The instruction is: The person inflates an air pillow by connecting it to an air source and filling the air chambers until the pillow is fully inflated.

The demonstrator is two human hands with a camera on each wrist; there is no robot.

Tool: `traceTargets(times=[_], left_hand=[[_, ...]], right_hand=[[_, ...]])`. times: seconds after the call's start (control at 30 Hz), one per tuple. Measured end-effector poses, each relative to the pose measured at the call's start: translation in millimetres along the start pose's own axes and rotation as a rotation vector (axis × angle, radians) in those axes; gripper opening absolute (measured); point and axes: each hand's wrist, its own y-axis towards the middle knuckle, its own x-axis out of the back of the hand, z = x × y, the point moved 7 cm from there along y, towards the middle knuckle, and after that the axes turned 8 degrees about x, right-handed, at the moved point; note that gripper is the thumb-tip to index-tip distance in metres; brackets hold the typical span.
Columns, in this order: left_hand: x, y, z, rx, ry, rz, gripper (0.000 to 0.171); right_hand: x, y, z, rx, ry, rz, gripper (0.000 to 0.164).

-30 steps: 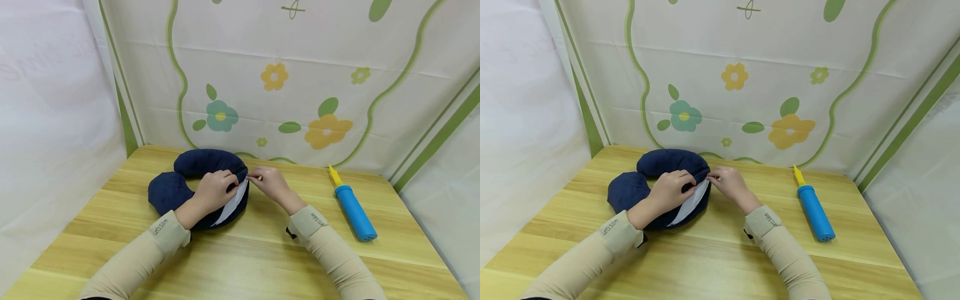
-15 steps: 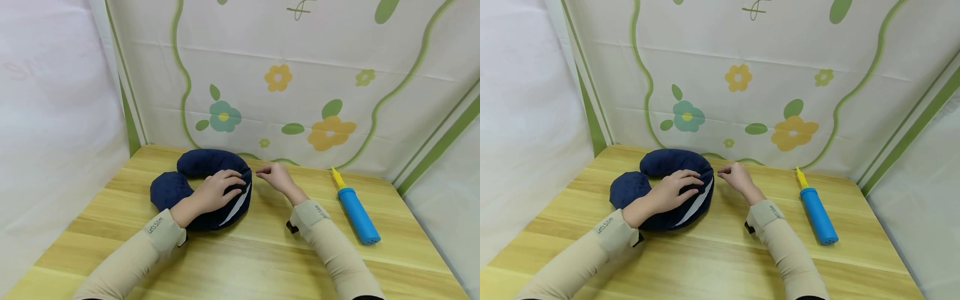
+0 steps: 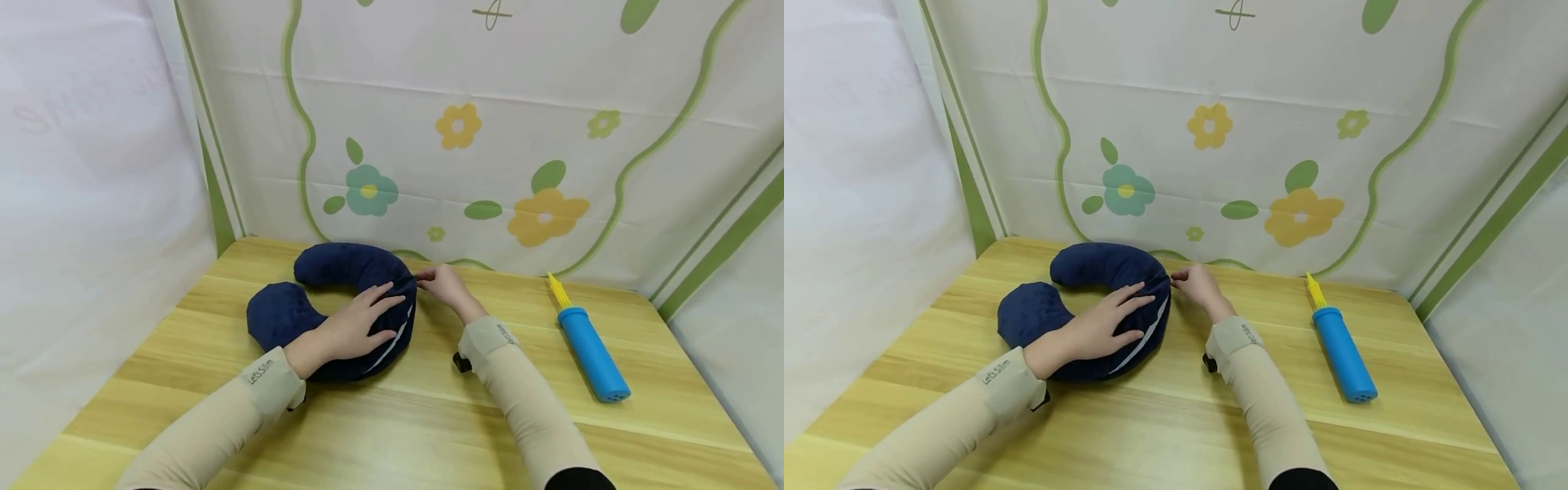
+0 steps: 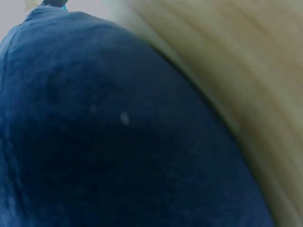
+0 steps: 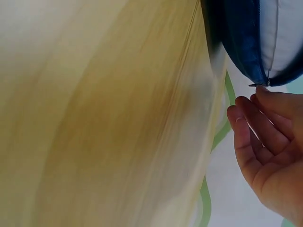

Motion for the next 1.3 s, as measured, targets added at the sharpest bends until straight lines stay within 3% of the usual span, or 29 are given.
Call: traceTargets(times=[0.37,0.77,0.97,1.3], left_hand=[[-7.2,-1.3,0.9,0.058,0.017,0.015,0.066],[-10.9,-1.7,5.3,0.099,0.003,0.019,0.066],[-11.2,-1.5,5.0,0.105,0.01,0.016,0.065],[-11.4,-0.7,3.3,0.112,0.02,0.018,0.065]], right_hand=[[-2,5,4,-0.017,-0.007,-0.005,0.024],[4,-2,14,0.129,-0.255,-0.011,0.017],[5,-11,18,0.214,-0.298,-0.006,0.016],[8,-21,22,0.281,-0.325,-0.004,0.014]])
